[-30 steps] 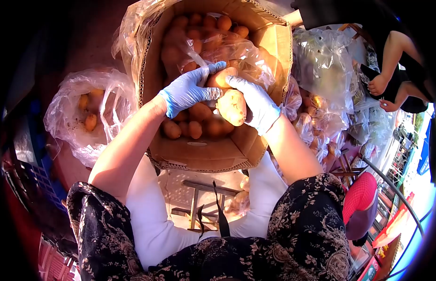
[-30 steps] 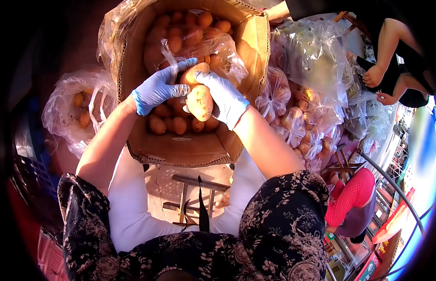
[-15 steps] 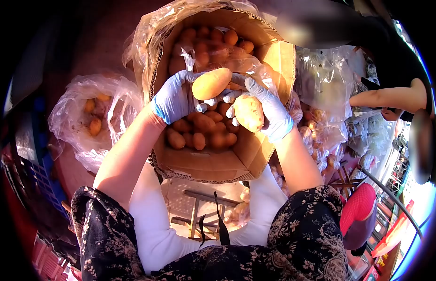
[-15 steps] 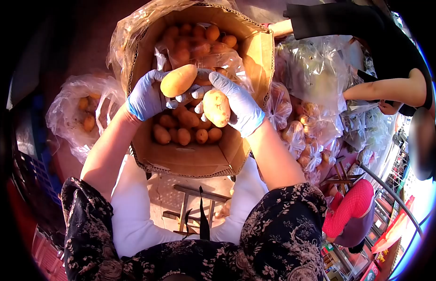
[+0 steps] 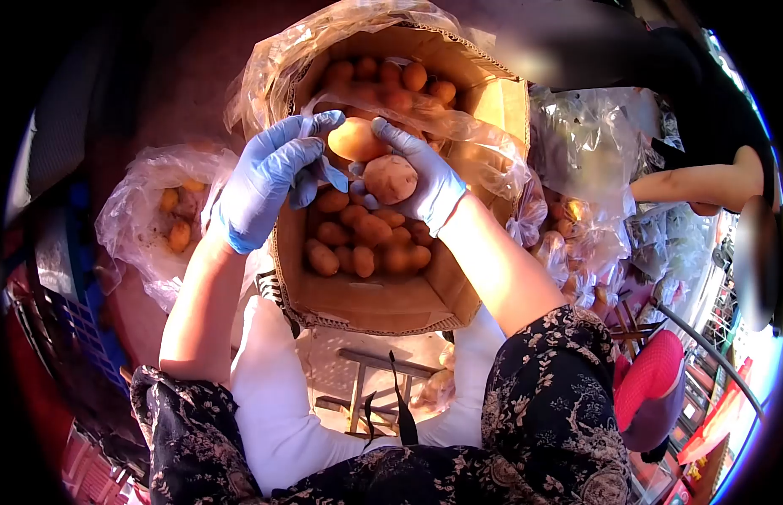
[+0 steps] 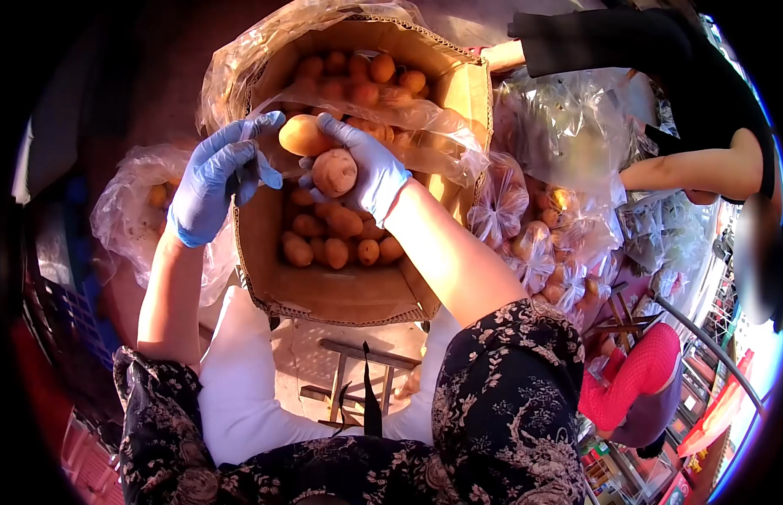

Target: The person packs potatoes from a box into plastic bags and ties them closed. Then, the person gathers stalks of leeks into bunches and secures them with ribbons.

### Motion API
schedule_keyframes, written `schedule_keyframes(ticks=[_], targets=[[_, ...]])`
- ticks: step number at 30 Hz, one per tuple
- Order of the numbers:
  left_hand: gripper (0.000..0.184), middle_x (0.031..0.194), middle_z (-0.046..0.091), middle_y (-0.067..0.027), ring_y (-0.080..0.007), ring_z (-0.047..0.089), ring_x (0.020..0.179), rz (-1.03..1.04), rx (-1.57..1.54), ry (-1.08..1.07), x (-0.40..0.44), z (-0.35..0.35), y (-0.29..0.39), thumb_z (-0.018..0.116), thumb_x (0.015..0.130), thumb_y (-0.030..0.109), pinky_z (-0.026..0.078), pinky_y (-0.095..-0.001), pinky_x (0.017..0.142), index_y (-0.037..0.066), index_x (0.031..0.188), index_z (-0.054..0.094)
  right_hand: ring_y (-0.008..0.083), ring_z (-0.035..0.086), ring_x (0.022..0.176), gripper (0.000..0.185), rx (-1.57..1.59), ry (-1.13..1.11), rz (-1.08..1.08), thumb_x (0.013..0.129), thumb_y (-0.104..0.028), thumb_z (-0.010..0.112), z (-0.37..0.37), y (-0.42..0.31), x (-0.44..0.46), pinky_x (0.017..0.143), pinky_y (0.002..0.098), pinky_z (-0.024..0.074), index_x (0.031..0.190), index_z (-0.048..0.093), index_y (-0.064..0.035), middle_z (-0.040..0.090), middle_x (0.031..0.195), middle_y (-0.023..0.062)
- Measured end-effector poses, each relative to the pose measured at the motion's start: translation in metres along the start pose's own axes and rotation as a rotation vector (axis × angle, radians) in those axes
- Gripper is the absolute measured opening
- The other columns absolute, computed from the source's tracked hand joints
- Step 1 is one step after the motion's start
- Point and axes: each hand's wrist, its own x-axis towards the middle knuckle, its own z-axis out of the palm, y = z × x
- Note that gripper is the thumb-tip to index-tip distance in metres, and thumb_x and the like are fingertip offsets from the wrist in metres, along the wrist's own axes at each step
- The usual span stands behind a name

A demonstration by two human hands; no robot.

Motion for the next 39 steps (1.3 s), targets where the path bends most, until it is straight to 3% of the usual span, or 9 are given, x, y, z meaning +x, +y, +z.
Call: schedule_keyframes(ticks=[4,6,10,15,17,26,34,35,39], targets=[[0.046,0.059,0.052,0.0001,-0.0037,0.037,0.044,0.037,-0.249,-0.069,-0.003,0.000,0.001,0.047,0.083,0.019,0.025,-0.0142,0.041,0.000,0.125,0.041,0.0202,0.056,0.082,0.038,0.065,0.197,-0.230,0.085,-0.032,0.052,-0.008,-0.013,0.050,0.064,0.0344,0.0495,0.114,0.047,-0.0083,0.054,0.103,0.0089],[0.048,0.055,0.046,0.0018,-0.0039,0.029,0.041,0.057,-0.410,-0.096,-0.001,-0.008,0.006,0.047,0.083,0.019,0.023,-0.0154,0.039,-0.003,0.126,0.039,0.0197,0.053,0.095,0.036,-0.249,0.383,-0.698,0.083,-0.015,0.056,-0.050,-0.022,0.089,0.080,0.0364,0.0462,0.116,0.047,-0.0037,0.054,0.108,0.0083],[0.047,0.053,0.038,0.0033,-0.0035,0.025,0.039,0.048,-0.506,-0.078,0.000,-0.026,0.005,0.044,0.085,0.020,0.020,-0.0155,0.038,-0.005,0.124,0.039,0.0293,0.056,0.094,0.057,-1.949,0.725,-1.066,0.076,-0.046,0.057,-0.060,-0.051,0.017,0.083,0.0354,0.0425,0.113,0.049,-0.0033,0.057,0.102,0.0180],[0.047,0.053,0.038,0.0042,-0.0032,0.025,0.039,0.005,-0.460,-0.071,-0.002,-0.029,0.011,0.043,0.085,0.020,0.020,-0.0158,0.039,-0.007,0.123,0.040,0.0287,0.056,0.085,0.053,-2.768,0.572,-0.504,0.069,-0.034,0.064,-0.048,-0.063,-0.100,0.078,0.0362,0.0422,0.113,0.050,-0.0063,0.059,0.081,0.0123],[0.050,0.053,0.039,0.0044,-0.0024,0.026,0.039,0.026,-0.391,-0.042,-0.003,-0.028,0.011,0.046,0.084,0.022,0.021,-0.0160,0.040,-0.008,0.123,0.039,0.0270,0.057,0.074,0.045,-2.840,0.677,-0.331,0.069,-0.024,0.064,-0.048,-0.058,-0.119,0.072,0.0361,0.0428,0.109,0.053,-0.0076,0.057,0.071,0.0088],[0.073,0.052,0.040,0.0054,0.0012,0.030,0.038,0.144,-0.168,-0.110,-0.052,-0.023,0.057,0.061,0.078,0.032,0.021,-0.0134,0.038,-0.014,0.126,0.030,0.0223,0.048,0.059,0.031,-2.538,0.695,-1.156,0.062,-0.004,0.061,0.006,-0.022,-0.190,0.061,0.0347,0.0409,0.092,0.062,-0.0101,0.047,0.058,0.0046],[0.067,0.061,0.052,-0.0026,-0.0018,0.035,0.042,-0.203,-0.271,-0.219,-0.039,-0.011,-0.009,0.063,0.076,0.033,0.027,-0.0146,0.041,-0.011,0.121,0.040,0.0247,0.053,0.064,0.011,-2.523,0.439,-0.832,0.067,-0.012,0.063,-0.036,0.001,-0.150,0.061,0.0350,0.0378,0.075,0.060,-0.0076,0.051,0.055,0.0042],[0.069,0.057,0.048,-0.0007,-0.0024,0.035,0.042,-0.172,-0.273,-0.204,-0.040,-0.010,-0.018,0.062,0.076,0.034,0.026,-0.0146,0.041,-0.010,0.124,0.037,0.0263,0.054,0.074,0.011,-2.492,0.441,-0.628,0.069,-0.015,0.062,-0.033,0.003,-0.151,0.065,0.0362,0.0392,0.074,0.060,-0.0058,0.057,0.070,0.0075],[0.069,0.054,0.044,0.0021,-0.0027,0.031,0.041,-0.197,-0.256,-0.233,-0.044,-0.008,-0.020,0.059,0.078,0.033,0.024,-0.0152,0.041,-0.006,0.128,0.032,0.0262,0.050,0.085,0.019,-2.382,0.428,-0.975,0.073,-0.022,0.058,-0.024,0.012,-0.110,0.070,0.0379,0.0424,0.069,0.056,-0.0041,0.051,0.090,0.0106]])
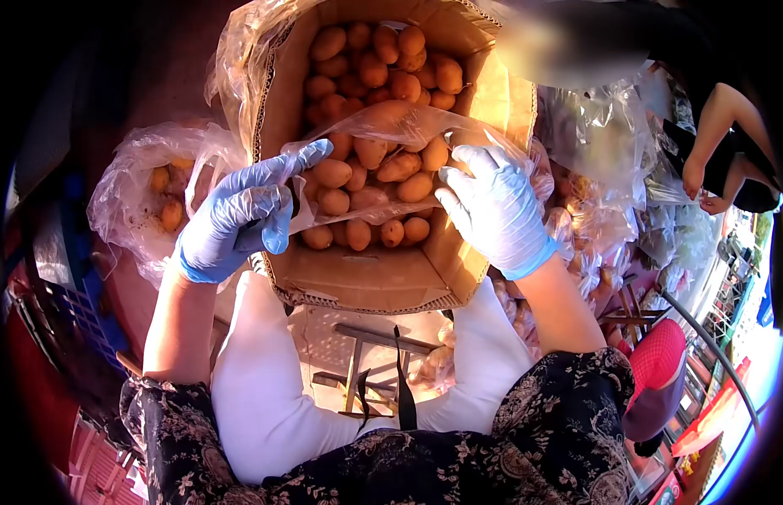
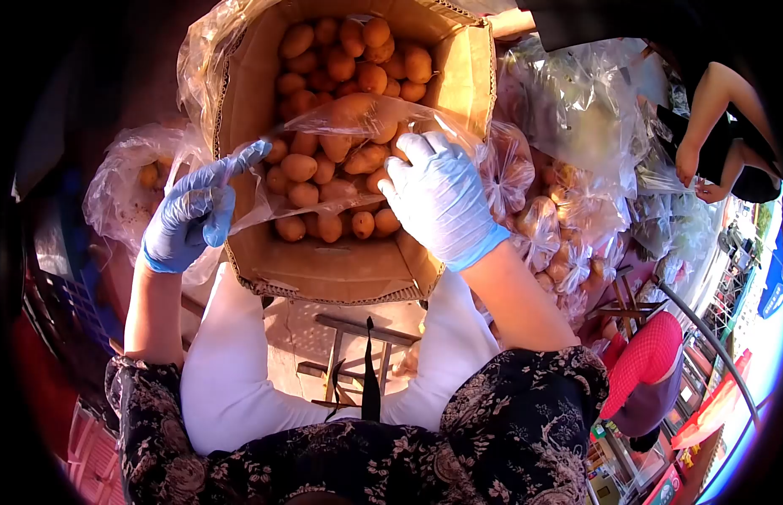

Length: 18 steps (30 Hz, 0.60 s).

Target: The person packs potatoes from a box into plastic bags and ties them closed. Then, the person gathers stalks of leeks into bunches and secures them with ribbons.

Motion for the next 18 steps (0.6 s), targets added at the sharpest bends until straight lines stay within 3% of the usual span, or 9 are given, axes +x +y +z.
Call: schedule_keyframes(ticks=[1,3,5,11,12,15,18], targets=[[0.068,0.054,0.043,0.0025,-0.0026,0.031,0.041,0.023,-0.038,0.016,0.001,0.001,0.000,0.058,0.079,0.032,0.023,-0.0155,0.041,-0.006,0.129,0.031,0.0269,0.052,0.079,0.016,0.074,0.121,-0.057,0.073,-0.020,0.058,0.019,0.001,0.009,0.070,0.0369,0.0441,0.070,0.056,-0.0041,0.053,0.083,0.0113],[0.068,0.053,0.040,0.0033,-0.0023,0.029,0.042,0.067,-0.117,0.048,0.005,0.000,0.001,0.057,0.080,0.031,0.023,-0.0159,0.041,-0.005,0.131,0.029,0.0302,0.055,0.079,0.016,0.151,-0.230,0.096,0.074,-0.016,0.060,0.038,-0.002,0.026,0.072,0.0369,0.0449,0.080,0.059,-0.0016,0.057,0.087,0.0132],[0.065,0.053,0.036,0.0044,-0.0024,0.026,0.041,0.125,-0.165,0.017,0.011,-0.008,-0.001,0.052,0.084,0.030,0.021,-0.0163,0.041,-0.003,0.132,0.026,0.0314,0.057,0.078,0.023,0.038,-0.386,0.183,0.073,-0.018,0.061,0.074,0.003,0.038,0.071,0.0380,0.0456,0.088,0.056,-0.0015,0.058,0.085,0.0152],[0.064,0.054,0.037,0.0029,-0.0033,0.025,0.042,0.172,-0.157,0.130,0.013,-0.017,-0.001,0.054,0.081,0.028,0.018,-0.0156,0.040,-0.010,0.127,0.031,0.0303,0.057,0.093,0.051,0.109,-0.631,0.486,0.068,-0.029,0.068,0.160,0.014,0.066,0.075,0.0375,0.0464,0.106,0.046,-0.0034,0.060,0.094,0.0159],[0.064,0.054,0.038,0.0029,-0.0033,0.026,0.042,0.168,-0.163,0.129,0.012,-0.018,-0.001,0.054,0.081,0.029,0.019,-0.0156,0.040,-0.010,0.127,0.031,0.0252,0.059,0.094,0.038,0.106,-0.629,0.573,0.070,-0.020,0.065,0.161,0.012,0.068,0.074,0.0338,0.0490,0.102,0.052,-0.0047,0.061,0.098,0.0133],[0.064,0.056,0.040,0.0029,-0.0034,0.027,0.043,0.163,-0.156,0.090,0.011,-0.014,-0.002,0.054,0.082,0.030,0.021,-0.0156,0.041,-0.008,0.128,0.031,0.0235,0.059,0.094,0.036,0.027,-0.675,0.608,0.070,-0.020,0.065,0.166,0.006,0.072,0.073,0.0343,0.0495,0.101,0.055,-0.0048,0.062,0.098,0.0109],[0.064,0.058,0.043,0.0026,-0.0038,0.030,0.045,0.114,-0.098,0.005,0.009,-0.015,-0.004,0.054,0.081,0.030,0.023,-0.0154,0.042,-0.004,0.130,0.031,0.0218,0.060,0.093,0.024,-0.202,-0.752,0.467,0.076,-0.015,0.058,0.179,0.006,0.070,0.072,0.0330,0.0499,0.099,0.061,-0.0094,0.060,0.103,0.0080]])
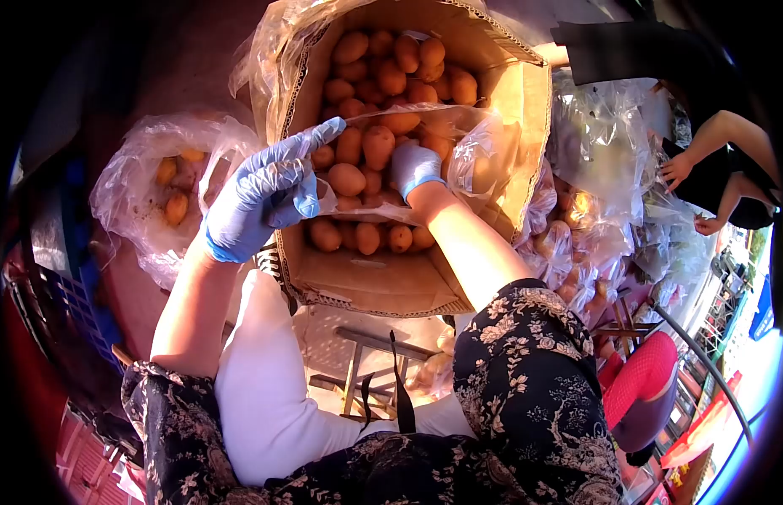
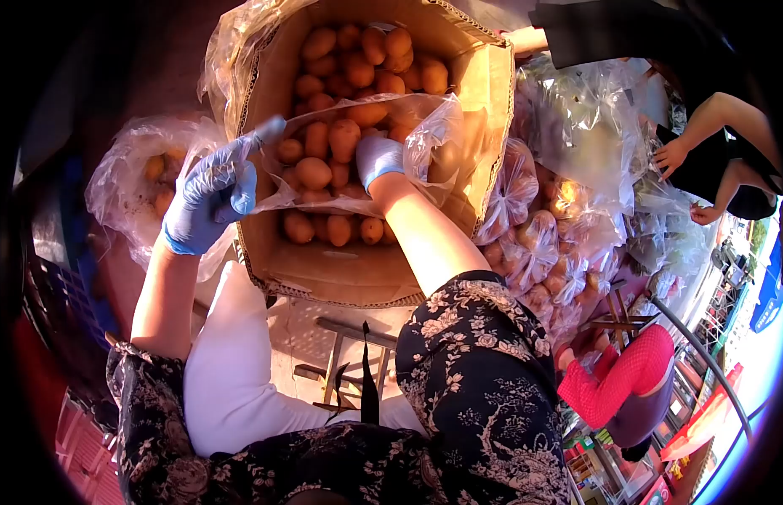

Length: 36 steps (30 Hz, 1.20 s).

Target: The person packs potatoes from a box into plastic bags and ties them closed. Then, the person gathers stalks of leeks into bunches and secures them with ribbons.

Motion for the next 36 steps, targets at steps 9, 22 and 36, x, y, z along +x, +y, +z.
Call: schedule_keyframes(ticks=[9,22,36], targets=[[0.048,0.079,0.059,-0.0034,-0.0070,0.047,0.061,-0.040,0.059,0.063,-0.025,-0.038,-0.021,0.051,0.085,0.024,0.039,-0.0194,0.058,0.005,0.128,0.039,0.0353,0.056,0.077,0.022,0.114,-0.053,-0.467,0.079,-0.026,0.054,-0.110,0.003,-0.076,0.068,0.0405,0.0445,0.077,0.059,-0.0044,0.060,0.080,0.0173],[0.034,0.109,0.056,-0.0152,-0.0276,0.054,0.099,-0.122,0.951,0.854,-0.089,-0.271,-0.041,0.051,0.080,0.023,0.041,-0.0324,0.086,0.005,0.107,0.058,0.0327,0.057,0.085,0.025,0.497,0.512,-0.957,0.077,-0.008,0.043,-0.244,-0.226,-0.090,0.078,0.0370,0.0444,0.097,0.056,0.0007,0.059,0.090,0.0197],[0.045,0.110,0.054,-0.0200,-0.0331,0.053,0.100,0.362,1.001,1.030,-0.032,-0.427,0.029,0.057,0.072,0.016,0.044,-0.0353,0.083,0.009,0.116,0.050,0.0320,0.049,0.104,0.055,0.165,0.329,-0.507,0.070,-0.034,0.062,-0.167,-0.322,0.132,0.089,0.0403,0.0399,0.114,0.047,-0.0048,0.048,0.117,0.0179]])
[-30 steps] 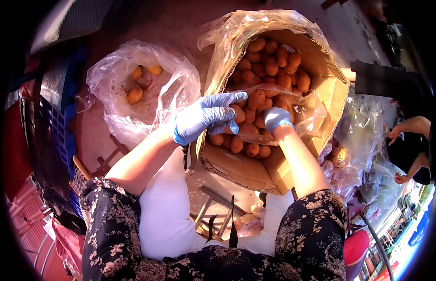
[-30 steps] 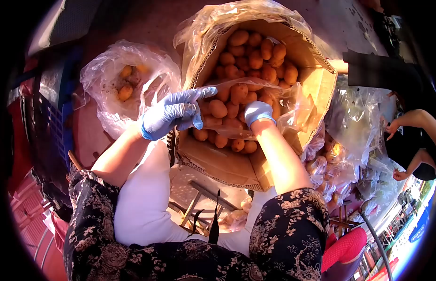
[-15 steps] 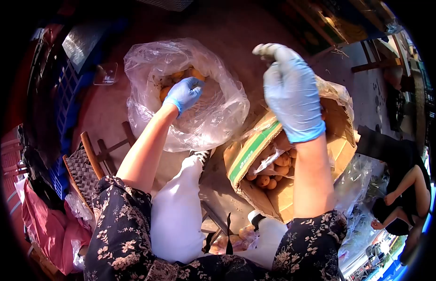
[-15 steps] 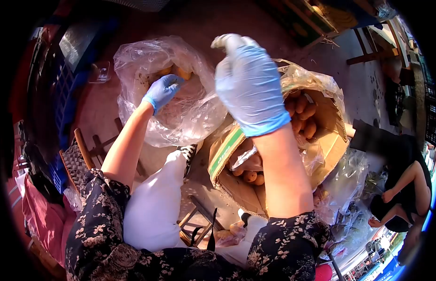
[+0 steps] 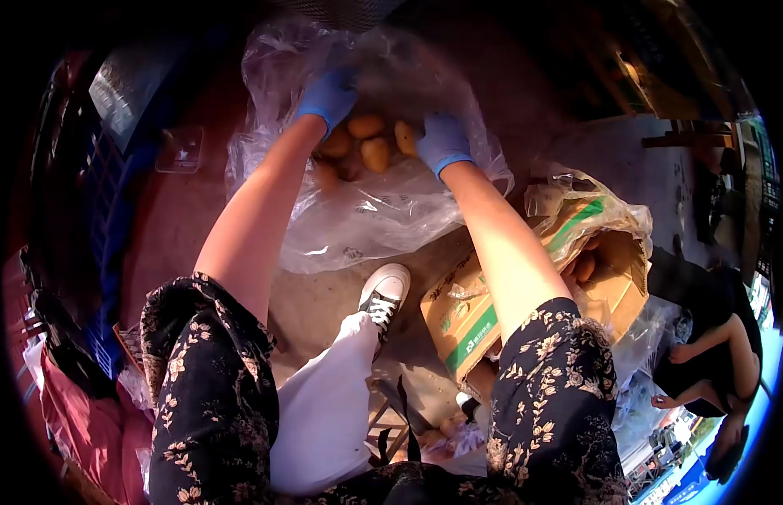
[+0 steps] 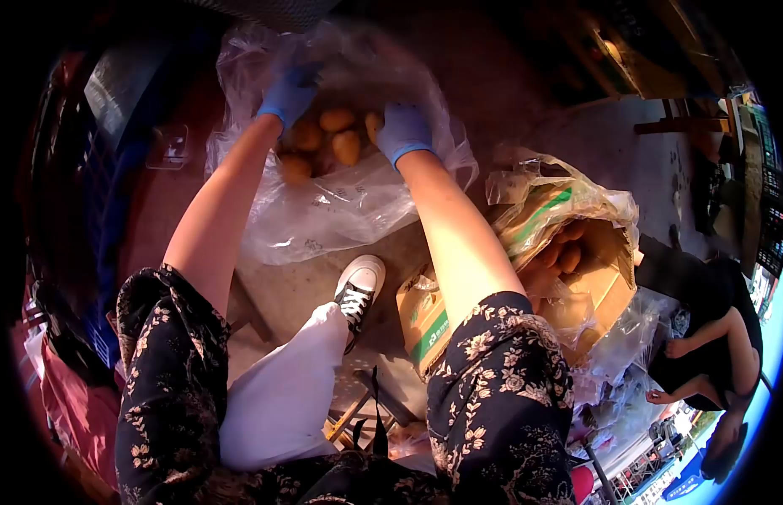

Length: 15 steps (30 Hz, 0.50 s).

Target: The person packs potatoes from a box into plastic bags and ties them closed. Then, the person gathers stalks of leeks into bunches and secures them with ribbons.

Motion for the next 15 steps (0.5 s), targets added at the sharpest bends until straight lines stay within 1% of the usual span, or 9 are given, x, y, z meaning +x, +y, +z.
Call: schedule_keyframes(ticks=[2,3,4,7,8,10,13,14,15], targets=[[0.056,0.119,0.048,-0.0213,-0.0384,0.048,0.105,-0.156,0.286,-0.277,-0.041,0.009,0.003,0.058,0.070,0.016,0.042,-0.0379,0.086,0.012,0.124,0.042,0.0305,0.045,0.108,0.057,-0.046,0.044,-0.111,0.069,-0.037,0.063,0.023,-0.007,-0.001,0.092,0.0412,0.0374,0.116,0.047,-0.0081,0.047,0.117,0.0156],[0.063,0.123,0.043,-0.0208,-0.0389,0.046,0.108,-0.223,0.420,-0.287,-0.063,0.015,0.001,0.060,0.069,0.015,0.041,-0.0391,0.088,0.015,0.128,0.036,0.0298,0.043,0.111,0.058,-0.066,0.065,-0.167,0.069,-0.039,0.063,0.034,-0.012,-0.002,0.093,0.0416,0.0361,0.116,0.047,-0.0097,0.047,0.117,0.0144],[0.070,0.128,0.039,-0.0203,-0.0393,0.044,0.110,-0.288,0.556,-0.294,-0.082,0.021,-0.003,0.061,0.068,0.015,0.040,-0.0403,0.091,0.017,0.131,0.030,0.0294,0.035,0.118,0.066,-0.084,-0.048,-0.061,0.066,-0.046,0.065,0.023,-0.026,-0.009,0.096,0.0454,0.0313,0.120,0.046,-0.0138,0.042,0.121,0.0108],[0.087,0.134,0.030,-0.0192,-0.0408,0.040,0.114,-0.327,0.569,-0.126,-0.129,0.035,-0.027,0.066,0.066,0.017,0.038,-0.0426,0.094,0.021,0.136,0.014,0.0315,0.031,0.120,0.075,-0.118,-0.026,0.019,0.061,-0.051,0.067,0.057,-0.035,-0.006,0.096,0.0480,0.0305,0.124,0.043,-0.0174,0.036,0.126,0.0094],[0.096,0.135,0.028,-0.0171,-0.0389,0.038,0.117,-0.332,0.506,-0.077,-0.136,0.039,-0.042,0.069,0.064,0.020,0.037,-0.0422,0.095,0.022,0.138,0.006,0.0324,0.030,0.120,0.076,-0.108,-0.041,0.108,0.060,-0.052,0.067,0.066,-0.042,-0.006,0.096,0.0494,0.0302,0.124,0.044,-0.0186,0.034,0.127,0.0088],[0.099,0.135,0.028,-0.0183,-0.0379,0.036,0.119,-0.428,0.381,-0.093,-0.136,0.036,-0.038,0.070,0.064,0.022,0.036,-0.0419,0.096,0.022,0.138,0.005,0.0343,0.027,0.121,0.076,-0.094,-0.072,0.287,0.058,-0.054,0.068,0.073,-0.055,-0.010,0.095,0.0524,0.0295,0.123,0.046,-0.0209,0.029,0.131,0.0076],[0.100,0.134,0.028,-0.0215,-0.0361,0.035,0.120,-0.515,0.363,-0.177,-0.121,0.033,-0.025,0.072,0.062,0.025,0.036,-0.0412,0.096,0.022,0.138,0.007,0.0388,0.027,0.118,0.070,-0.121,-0.106,0.270,0.056,-0.053,0.069,0.078,-0.048,-0.009,0.094,0.0541,0.0301,0.116,0.053,-0.0196,0.026,0.131,0.0132],[0.100,0.133,0.028,-0.0227,-0.0354,0.035,0.120,-0.539,0.381,-0.219,-0.116,0.031,-0.021,0.072,0.061,0.026,0.036,-0.0409,0.096,0.022,0.138,0.008,0.0378,0.028,0.117,0.067,-0.146,-0.100,0.234,0.057,-0.053,0.068,0.080,-0.047,-0.010,0.094,0.0529,0.0306,0.114,0.055,-0.0192,0.026,0.130,0.0127],[0.100,0.131,0.031,-0.0228,-0.0365,0.038,0.118,-0.469,0.489,-0.238,-0.114,0.031,-0.023,0.072,0.061,0.031,0.037,-0.0410,0.094,0.021,0.138,0.009,0.0369,0.029,0.116,0.064,-0.172,-0.097,0.200,0.058,-0.052,0.068,0.080,-0.044,-0.015,0.094,0.0517,0.0311,0.112,0.056,-0.0188,0.027,0.129,0.0122]])
